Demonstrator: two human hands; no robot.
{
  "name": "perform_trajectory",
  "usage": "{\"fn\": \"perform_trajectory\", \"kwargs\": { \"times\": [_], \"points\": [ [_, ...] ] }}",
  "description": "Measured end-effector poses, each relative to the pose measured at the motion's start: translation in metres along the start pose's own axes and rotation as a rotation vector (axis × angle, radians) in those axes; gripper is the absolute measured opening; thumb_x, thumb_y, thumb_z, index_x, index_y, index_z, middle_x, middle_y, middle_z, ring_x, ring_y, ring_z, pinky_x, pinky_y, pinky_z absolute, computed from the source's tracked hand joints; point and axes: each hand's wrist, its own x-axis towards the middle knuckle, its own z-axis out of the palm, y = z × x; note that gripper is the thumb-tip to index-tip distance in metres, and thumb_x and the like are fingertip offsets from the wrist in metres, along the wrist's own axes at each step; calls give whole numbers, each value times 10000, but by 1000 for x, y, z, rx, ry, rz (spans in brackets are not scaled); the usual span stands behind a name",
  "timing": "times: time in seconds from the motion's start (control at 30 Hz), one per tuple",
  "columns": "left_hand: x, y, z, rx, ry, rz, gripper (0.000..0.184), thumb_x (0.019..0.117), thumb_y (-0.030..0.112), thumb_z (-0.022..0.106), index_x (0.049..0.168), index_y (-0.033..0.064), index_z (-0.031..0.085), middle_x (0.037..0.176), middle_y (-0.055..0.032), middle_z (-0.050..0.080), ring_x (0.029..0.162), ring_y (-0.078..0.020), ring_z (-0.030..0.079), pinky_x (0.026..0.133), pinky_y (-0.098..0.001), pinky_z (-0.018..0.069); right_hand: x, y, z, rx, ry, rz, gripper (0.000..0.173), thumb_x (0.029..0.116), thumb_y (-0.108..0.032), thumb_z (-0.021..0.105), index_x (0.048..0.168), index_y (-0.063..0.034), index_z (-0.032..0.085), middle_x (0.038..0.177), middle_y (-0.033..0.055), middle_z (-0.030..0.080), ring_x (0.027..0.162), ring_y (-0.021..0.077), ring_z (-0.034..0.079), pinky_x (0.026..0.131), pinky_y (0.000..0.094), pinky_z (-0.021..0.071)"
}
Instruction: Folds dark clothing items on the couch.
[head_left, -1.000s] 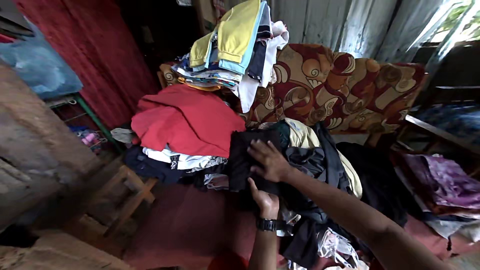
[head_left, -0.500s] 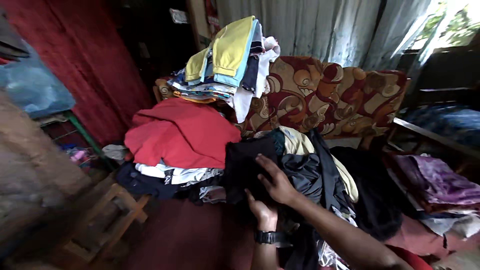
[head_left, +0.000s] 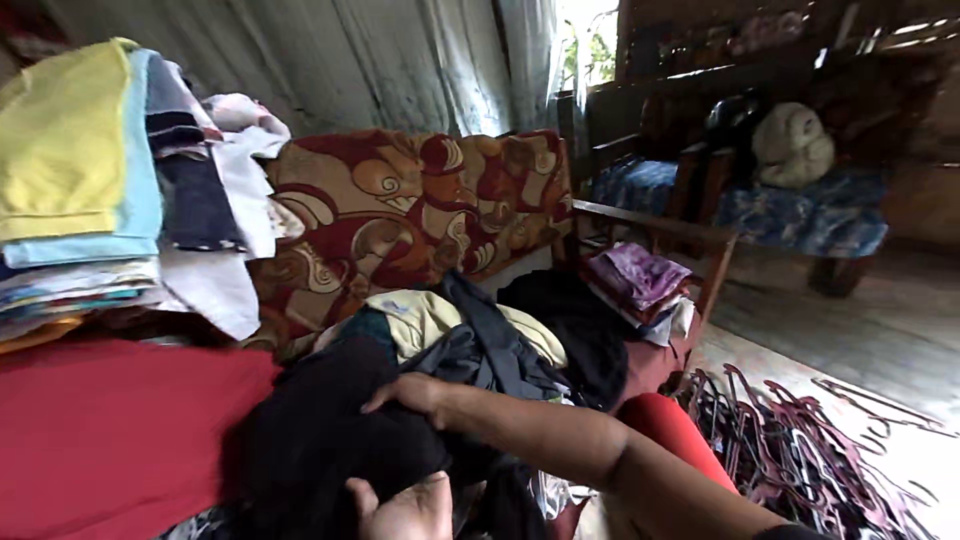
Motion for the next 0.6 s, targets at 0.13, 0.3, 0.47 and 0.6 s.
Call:
{"fn": "perform_trajectory", "kwargs": {
  "times": [0.13, 0.3, 0.47, 0.6],
  "points": [
    [-37, 9, 19, -72, -258, -172, 534, 1037, 618, 371, 1159, 189, 664, 1049, -20, 770, 1005, -148, 746, 832, -346, 632, -51, -36, 1, -8, 98, -14, 243, 1064, -187, 538, 1243, -26, 570, 1016, 75, 619, 860, 131, 603, 754, 330, 528],
    [-63, -20, 18, 111, -636, -323, 359, 1010, 444, 571, 1167, 143, 687, 1155, -54, 748, 1130, -218, 705, 1041, -416, 534, -118, -74, -43, 81, 250, -190, 286, 1084, -267, 493, 1254, -60, 593, 998, 46, 668, 867, 107, 648, 770, 314, 553],
    [-56, -64, 4, 381, -895, -378, 386, 1089, 269, 417, 1383, 125, 622, 1316, -117, 699, 1146, -251, 710, 983, -378, 577, -161, -98, -132, 143, 413, -309, 302, 1099, -324, 420, 1160, -115, 630, 895, 21, 712, 787, 99, 693, 686, 297, 598],
    [-46, -78, -4, 505, -773, -346, 375, 1082, 159, 345, 1353, 71, 589, 1254, -115, 725, 1075, -240, 736, 937, -366, 597, -195, -112, -206, 68, 759, -319, 254, 1083, -283, 484, 1150, -91, 635, 882, 26, 702, 770, 99, 685, 673, 296, 591]
  ]
}}
